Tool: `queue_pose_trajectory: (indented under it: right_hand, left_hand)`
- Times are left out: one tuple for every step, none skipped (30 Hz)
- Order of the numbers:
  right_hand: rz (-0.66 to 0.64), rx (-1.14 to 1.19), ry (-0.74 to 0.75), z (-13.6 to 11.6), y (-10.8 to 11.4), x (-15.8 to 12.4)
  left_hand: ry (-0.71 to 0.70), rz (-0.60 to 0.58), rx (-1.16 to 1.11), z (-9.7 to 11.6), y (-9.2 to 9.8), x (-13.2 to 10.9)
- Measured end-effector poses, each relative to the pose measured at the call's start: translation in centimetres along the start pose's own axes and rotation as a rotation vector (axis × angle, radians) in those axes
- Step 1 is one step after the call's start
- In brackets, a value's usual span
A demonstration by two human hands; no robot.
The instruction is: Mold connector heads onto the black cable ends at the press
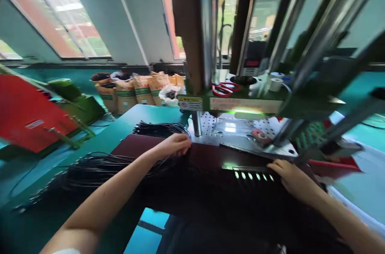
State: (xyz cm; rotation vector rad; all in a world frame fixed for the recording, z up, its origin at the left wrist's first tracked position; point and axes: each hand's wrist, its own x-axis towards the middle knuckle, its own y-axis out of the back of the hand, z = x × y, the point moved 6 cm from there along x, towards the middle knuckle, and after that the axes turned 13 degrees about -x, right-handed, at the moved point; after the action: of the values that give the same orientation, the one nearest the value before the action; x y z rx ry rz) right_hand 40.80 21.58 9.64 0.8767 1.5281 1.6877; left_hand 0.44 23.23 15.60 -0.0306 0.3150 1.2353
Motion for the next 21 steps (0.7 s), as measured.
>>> queue_pose_trajectory:
  right_hand:
    - [-0.054, -0.028, -0.015, -0.9, 1.0, 0.5]
    - [-0.104, -0.043, -0.012, -1.7, 2.0, 1.0]
    - [-0.155, -0.043, 0.007, -2.4, 3.0, 1.5]
    - [-0.192, -0.039, 0.001, -2.8, 4.0, 1.9]
    - [-0.249, -0.036, -0.012, -3.0, 4.6, 2.3]
    - [-0.294, -0.035, -0.03, -3.0, 5.2, 2.5]
    - [-0.313, -0.031, -0.058, -2.9, 5.8, 2.7]
    - [-0.321, -0.027, -0.089, -2.8, 6.2, 2.9]
    - [-0.313, -0.023, -0.123, -2.5, 6.7, 3.1]
    - [-0.294, -0.017, -0.16, -2.2, 7.2, 3.3]
    - [-0.269, -0.012, -0.198, -1.9, 7.6, 3.5]
    - [-0.242, -0.005, -0.237, -1.5, 8.1, 3.8]
    - [-0.213, 0.003, -0.275, -1.1, 8.5, 4.0]
    - [-0.182, 0.014, -0.31, -0.7, 9.0, 4.4]
    - [-0.151, 0.029, -0.339, -0.3, 9.5, 4.8]
    - [-0.12, 0.046, -0.362, 0.1, 9.9, 5.2]
    - [-0.092, 0.066, -0.375, 0.5, 10.3, 5.8]
    - [-0.066, 0.087, -0.382, 0.9, 10.6, 6.4]
    - [-0.045, 0.108, -0.383, 1.2, 10.8, 7.1]
    - [-0.028, 0.129, -0.381, 1.5, 10.9, 7.9]
    - [-0.013, 0.15, -0.378, 1.8, 10.9, 8.7]
  left_hand:
    - [-0.081, -0.179, 0.073, 0.9, -3.8, -1.0]
    - [-0.155, -0.322, 0.142, 1.5, -7.2, -2.1]
    - [-0.214, -0.434, 0.222, 1.9, -10.3, -3.1]
    - [-0.25, -0.512, 0.305, 2.1, -13.0, -4.0]
    - [-0.277, -0.565, 0.392, 2.0, -15.2, -4.6]
    - [-0.296, -0.596, 0.483, 1.8, -17.1, -5.0]
    - [-0.308, -0.611, 0.571, 1.5, -18.7, -5.1]
    - [-0.312, -0.618, 0.649, 1.2, -20.0, -5.1]
    - [-0.307, -0.619, 0.711, 0.9, -21.0, -4.9]
    - [-0.291, -0.614, 0.754, 0.7, -21.8, -4.7]
    - [-0.267, -0.605, 0.771, 0.5, -22.3, -4.4]
    - [-0.241, -0.592, 0.76, 0.5, -22.8, -4.0]
    - [-0.217, -0.573, 0.723, 0.5, -23.1, -3.7]
    - [-0.193, -0.55, 0.657, 0.6, -23.4, -3.3]
    - [-0.167, -0.528, 0.563, 0.8, -23.7, -2.9]
    - [-0.132, -0.509, 0.442, 0.9, -24.0, -2.4]
    - [-0.091, -0.49, 0.302, 1.0, -24.3, -1.9]
    - [-0.048, -0.472, 0.155, 1.0, -24.6, -1.3]
    - [-0.008, -0.454, 0.014, 1.1, -24.9, -0.7]
    - [0.031, -0.433, -0.11, 1.1, -25.2, 0.0]
    - [0.064, -0.41, -0.209, 1.1, -25.4, 0.8]
